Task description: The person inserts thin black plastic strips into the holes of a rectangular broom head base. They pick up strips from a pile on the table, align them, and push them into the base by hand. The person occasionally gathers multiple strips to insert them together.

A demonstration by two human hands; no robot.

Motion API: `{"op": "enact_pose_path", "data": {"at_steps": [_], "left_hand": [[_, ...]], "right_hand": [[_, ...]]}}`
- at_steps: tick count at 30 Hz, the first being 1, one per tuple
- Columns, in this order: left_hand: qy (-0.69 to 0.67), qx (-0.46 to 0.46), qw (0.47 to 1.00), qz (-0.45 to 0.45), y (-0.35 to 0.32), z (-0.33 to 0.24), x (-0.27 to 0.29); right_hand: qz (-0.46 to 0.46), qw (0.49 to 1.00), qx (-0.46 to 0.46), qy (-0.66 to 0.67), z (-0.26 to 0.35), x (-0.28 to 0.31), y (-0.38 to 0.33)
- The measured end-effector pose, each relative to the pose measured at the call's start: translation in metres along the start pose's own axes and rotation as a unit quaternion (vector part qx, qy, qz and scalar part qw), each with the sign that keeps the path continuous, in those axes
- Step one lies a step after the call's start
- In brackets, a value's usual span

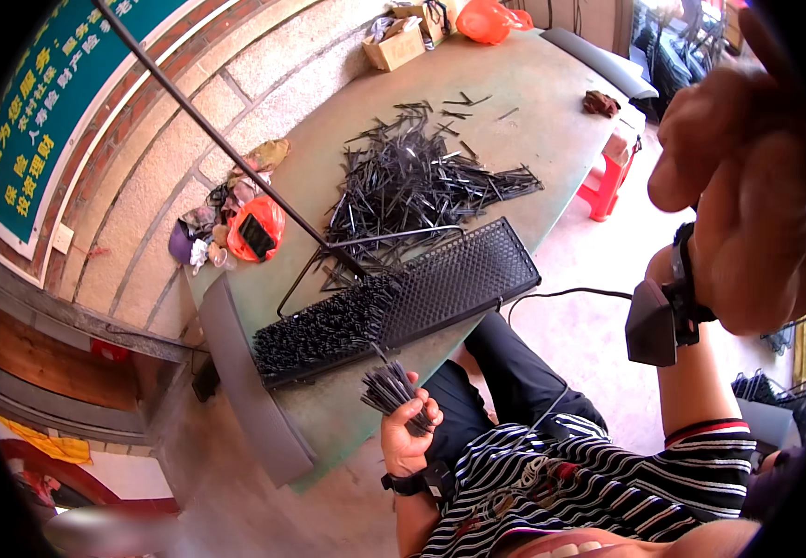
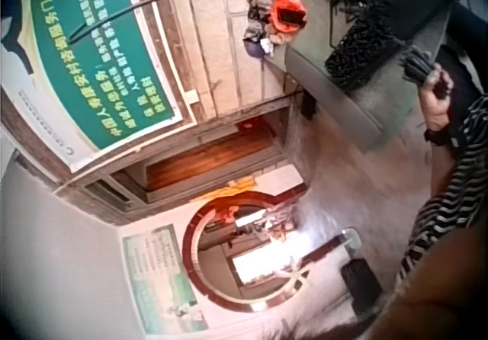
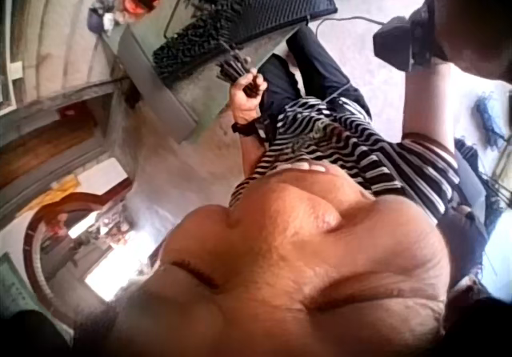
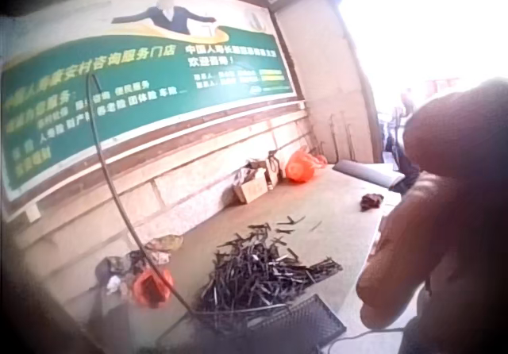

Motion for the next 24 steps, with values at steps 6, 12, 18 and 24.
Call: {"op": "enact_pose_path", "data": {"at_steps": [6, 12, 18, 24], "left_hand": [[-0.003, 0.011, 0.999, -0.052, 0.001, 0.006, 0.006], [-0.004, -0.001, 1.0, -0.017, 0.006, 0.002, 0.011], [-0.008, 0.009, 0.999, -0.035, 0.003, 0.004, 0.019], [0.034, 0.02, 0.999, -0.03, 0.022, 0.003, -0.017]], "right_hand": [[0.014, 1.0, 0.015, -0.022, 0.008, 0.0, -0.004], [0.019, 0.999, 0.022, -0.032, 0.007, 0.001, -0.005], [0.025, 0.999, 0.028, -0.025, 0.001, -0.001, -0.008], [0.067, 0.996, 0.028, -0.046, 0.004, -0.008, -0.005]]}}
Point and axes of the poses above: each hand's wrist, its own y-axis towards the middle knuckle, its own x-axis out of the back of the hand, z = x × y, the point moved 10 cm from there along y, towards the middle knuckle, and after that the axes turned 7 degrees about x, right-handed, at the moved point
